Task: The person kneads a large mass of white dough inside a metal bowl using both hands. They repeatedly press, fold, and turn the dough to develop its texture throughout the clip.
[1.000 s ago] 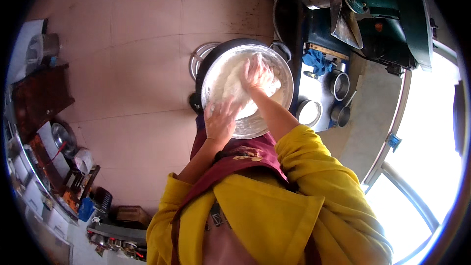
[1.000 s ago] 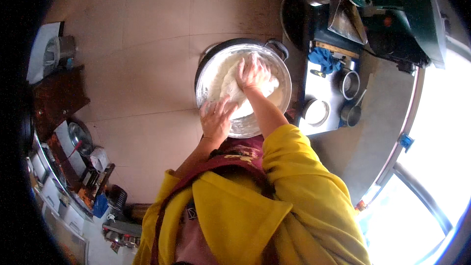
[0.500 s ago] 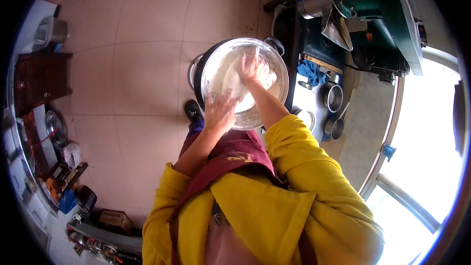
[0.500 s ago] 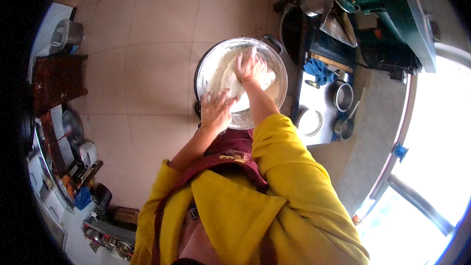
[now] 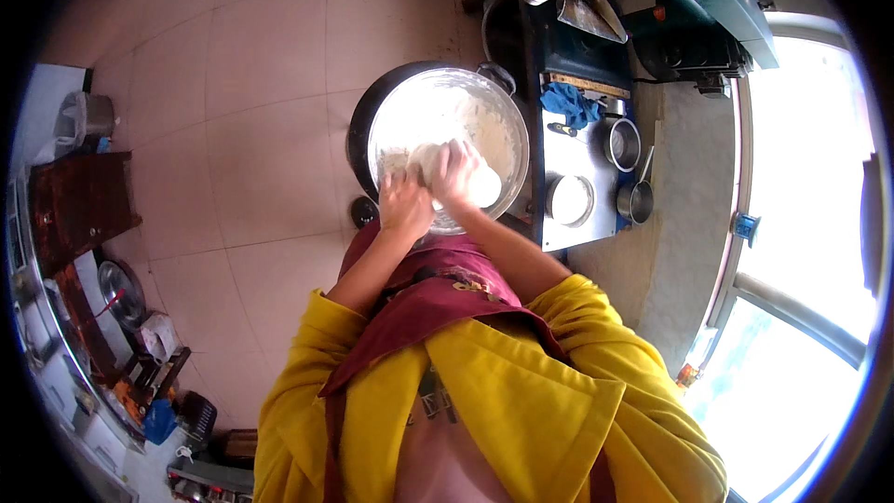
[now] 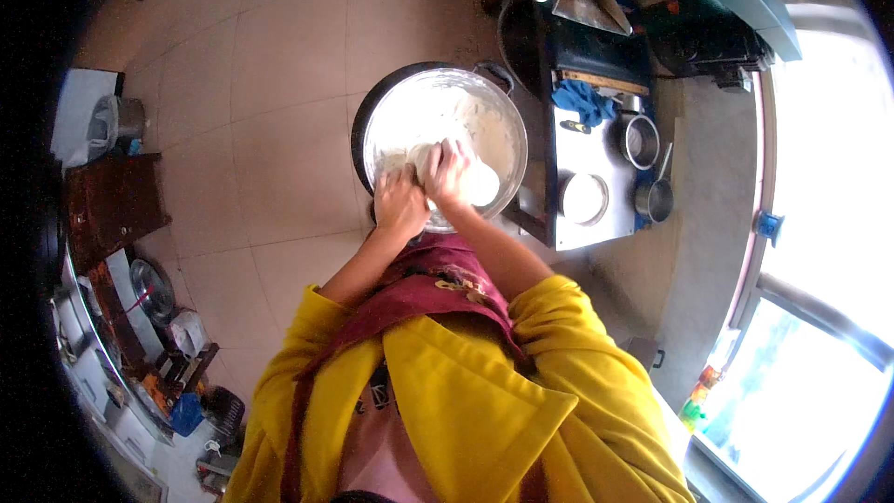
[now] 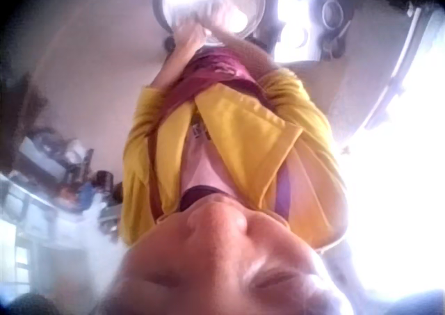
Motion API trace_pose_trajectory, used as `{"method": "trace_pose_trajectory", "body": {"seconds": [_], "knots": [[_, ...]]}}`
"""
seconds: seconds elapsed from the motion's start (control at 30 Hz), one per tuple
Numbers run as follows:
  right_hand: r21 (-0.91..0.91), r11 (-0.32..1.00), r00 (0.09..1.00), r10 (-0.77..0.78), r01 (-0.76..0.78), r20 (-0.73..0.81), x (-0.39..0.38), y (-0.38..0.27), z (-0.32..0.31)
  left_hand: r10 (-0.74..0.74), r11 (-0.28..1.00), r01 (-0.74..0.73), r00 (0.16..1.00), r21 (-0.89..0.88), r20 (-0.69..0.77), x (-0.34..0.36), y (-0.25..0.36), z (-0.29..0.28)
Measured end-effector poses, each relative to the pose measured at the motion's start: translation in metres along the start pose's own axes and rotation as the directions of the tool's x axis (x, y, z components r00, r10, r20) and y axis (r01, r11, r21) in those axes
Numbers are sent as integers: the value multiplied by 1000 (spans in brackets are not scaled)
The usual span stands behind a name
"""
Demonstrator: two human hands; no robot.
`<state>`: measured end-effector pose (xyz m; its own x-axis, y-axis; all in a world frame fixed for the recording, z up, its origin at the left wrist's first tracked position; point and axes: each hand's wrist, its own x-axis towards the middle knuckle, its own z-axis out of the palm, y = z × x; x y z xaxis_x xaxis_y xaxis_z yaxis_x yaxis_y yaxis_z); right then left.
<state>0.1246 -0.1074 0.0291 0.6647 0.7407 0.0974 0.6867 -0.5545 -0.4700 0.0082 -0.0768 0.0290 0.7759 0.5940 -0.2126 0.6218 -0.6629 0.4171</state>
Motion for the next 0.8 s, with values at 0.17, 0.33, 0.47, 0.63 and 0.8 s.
{"method": "trace_pose_trajectory", "body": {"seconds": [0.17,0.33,0.47,0.63,0.8], "knots": [[-180,982,995,38,-54,-90,-11,7,26,70,995,-76,994,-64,-89,-8,-9,3],[-234,963,991,126,-132,-43,28,-4,35,101,993,-105,991,-48,-84,-3,-16,1],[-230,969,994,105,-94,36,62,-8,35,69,995,-80,984,-61,-167,4,-14,2],[-345,937,990,-92,51,-105,89,8,52,65,992,-84,979,-94,-194,5,-15,12],[-249,950,976,-210,189,-60,107,17,58,48,991,-76,969,-108,-244,5,-8,1]]}}
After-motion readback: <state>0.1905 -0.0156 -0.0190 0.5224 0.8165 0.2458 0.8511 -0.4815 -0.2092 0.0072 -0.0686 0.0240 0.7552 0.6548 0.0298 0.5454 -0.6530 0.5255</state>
